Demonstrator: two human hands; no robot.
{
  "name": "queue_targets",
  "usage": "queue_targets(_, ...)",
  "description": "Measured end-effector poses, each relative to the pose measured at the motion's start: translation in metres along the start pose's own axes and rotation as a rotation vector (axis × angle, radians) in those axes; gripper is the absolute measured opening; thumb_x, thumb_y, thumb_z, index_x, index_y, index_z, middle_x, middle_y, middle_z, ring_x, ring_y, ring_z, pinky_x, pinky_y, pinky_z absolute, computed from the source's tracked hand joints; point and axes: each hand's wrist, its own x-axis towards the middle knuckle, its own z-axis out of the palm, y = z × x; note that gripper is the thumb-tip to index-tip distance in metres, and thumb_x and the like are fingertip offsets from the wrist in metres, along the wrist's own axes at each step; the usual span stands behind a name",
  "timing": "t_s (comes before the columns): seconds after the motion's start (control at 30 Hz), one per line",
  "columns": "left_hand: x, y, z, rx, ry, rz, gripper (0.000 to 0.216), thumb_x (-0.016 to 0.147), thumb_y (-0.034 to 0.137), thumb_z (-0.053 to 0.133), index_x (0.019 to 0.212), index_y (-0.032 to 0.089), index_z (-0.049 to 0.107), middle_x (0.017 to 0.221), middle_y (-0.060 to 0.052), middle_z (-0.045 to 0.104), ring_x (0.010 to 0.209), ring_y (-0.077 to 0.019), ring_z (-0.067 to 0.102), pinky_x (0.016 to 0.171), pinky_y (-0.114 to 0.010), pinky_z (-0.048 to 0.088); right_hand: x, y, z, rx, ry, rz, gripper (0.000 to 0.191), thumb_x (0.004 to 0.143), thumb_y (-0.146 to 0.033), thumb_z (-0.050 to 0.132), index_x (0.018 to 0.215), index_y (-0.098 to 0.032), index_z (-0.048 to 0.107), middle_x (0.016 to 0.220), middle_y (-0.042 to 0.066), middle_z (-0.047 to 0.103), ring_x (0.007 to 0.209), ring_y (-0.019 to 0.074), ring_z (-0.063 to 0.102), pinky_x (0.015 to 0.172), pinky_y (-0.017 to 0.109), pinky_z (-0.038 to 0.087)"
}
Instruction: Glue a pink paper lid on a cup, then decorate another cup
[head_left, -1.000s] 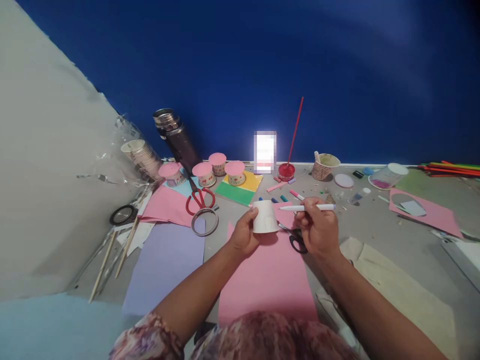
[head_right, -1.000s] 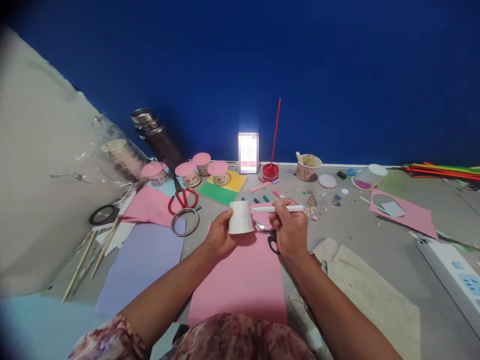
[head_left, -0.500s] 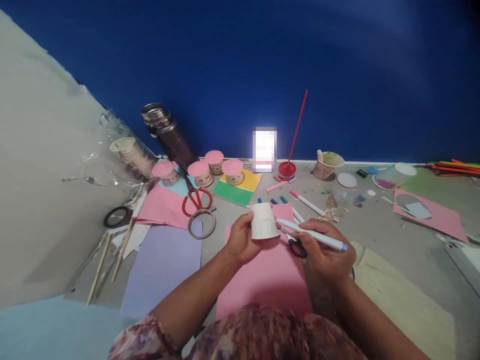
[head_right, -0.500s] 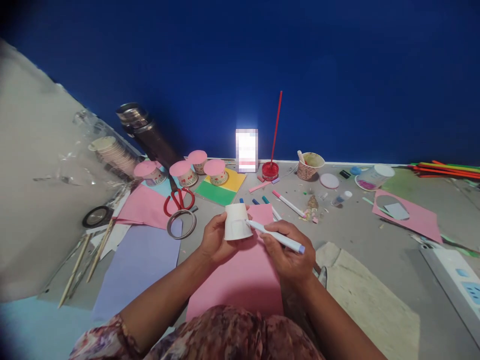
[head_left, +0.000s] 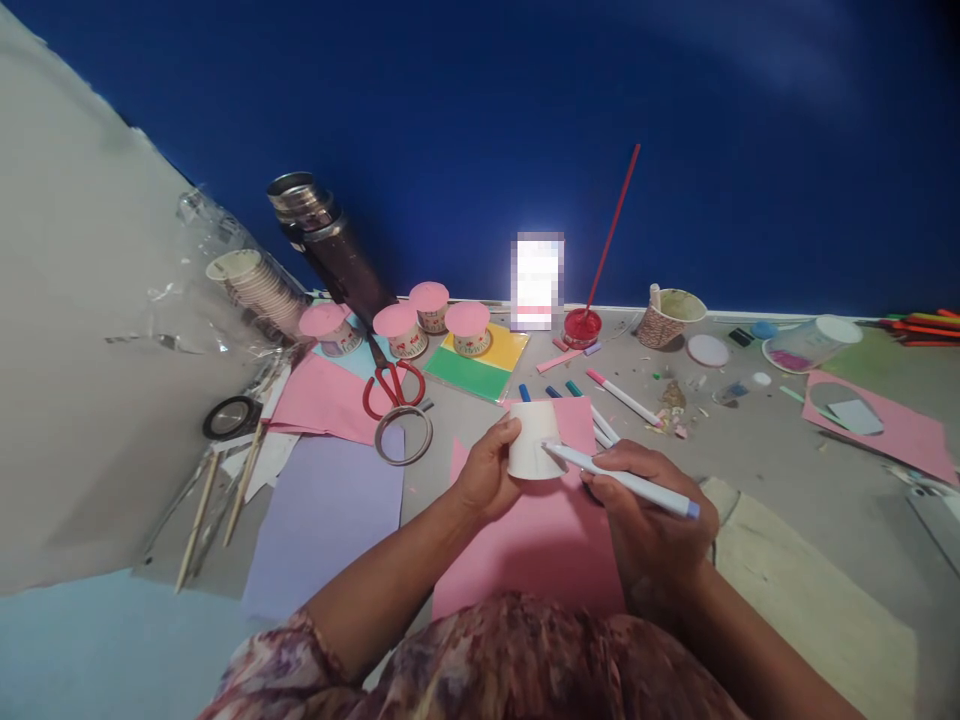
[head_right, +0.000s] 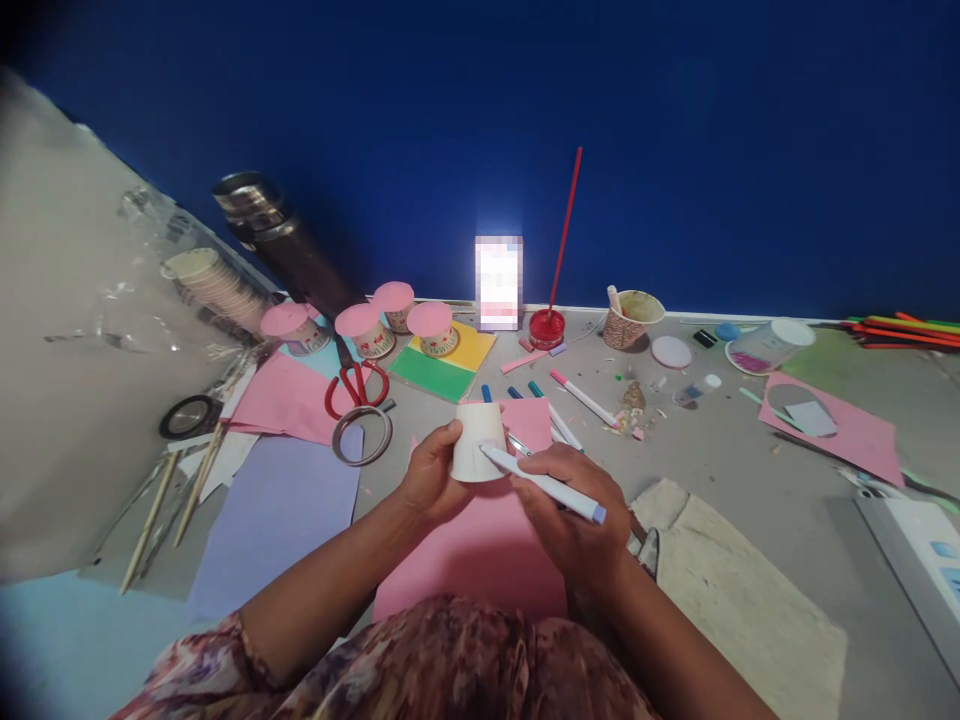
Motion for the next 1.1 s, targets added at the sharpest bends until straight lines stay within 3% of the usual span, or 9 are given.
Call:
queue_targets(0.2,-0.0024,-0.0004,0.0032,0.021,-0.03,0.035,0.047,0.07,0.039,0.087,0.107,0.015,0.071,0.092,-0.007,0.074,0.085,-0.023,0.07,0.082,-0.033,0.053,0.0054,-0.0034,0.0022,-0.008,-0.027,-0.036,0.012,0.088,-0.014,0.075,0.097,-0.022,0.074,0.082,0.004,0.079,0.07,0.0192,0.077,0.067,0.03,0.063)
queue_targets(0.7,-0.001,-0.0025,0.002,0.041,-0.002,0.052,0.048,0.072,0.038,0.084,0.111,0.015,0.071,0.097,-0.008,0.076,0.088,-0.0241,0.071,0.085,-0.035,0.053,-0.0012,0.0012,0.0042,-0.023,0.009,0.043,0.015,0.088,-0.015,0.077,0.099,-0.025,0.075,0.087,0.001,0.081,0.077,0.0173,0.077,0.074,0.028,0.063)
queue_targets(0.93,-0.0024,-0.0016,0.0036,0.021,-0.021,0.032,0.048,0.07,0.039,0.087,0.108,0.016,0.07,0.094,-0.006,0.075,0.089,-0.0234,0.071,0.087,-0.034,0.053,-0.0007,-0.0017,0.0039,-0.026,-0.033,0.069,0.008,0.089,-0.018,0.076,0.095,-0.024,0.074,0.083,0.001,0.081,0.069,0.0184,0.076,0.071,0.031,0.064)
queue_targets(1.1,-0.0014,-0.0019,0.0021,0.012,0.018,0.045,0.05,0.07,0.037,0.086,0.113,0.016,0.071,0.098,-0.007,0.077,0.088,-0.0232,0.071,0.086,-0.034,0.055,-0.0025,-0.002,0.0065,-0.021,0.037,0.138,0.006,0.089,-0.022,0.076,0.094,-0.024,0.076,0.085,0.003,0.081,0.069,0.0201,0.077,0.069,0.033,0.065)
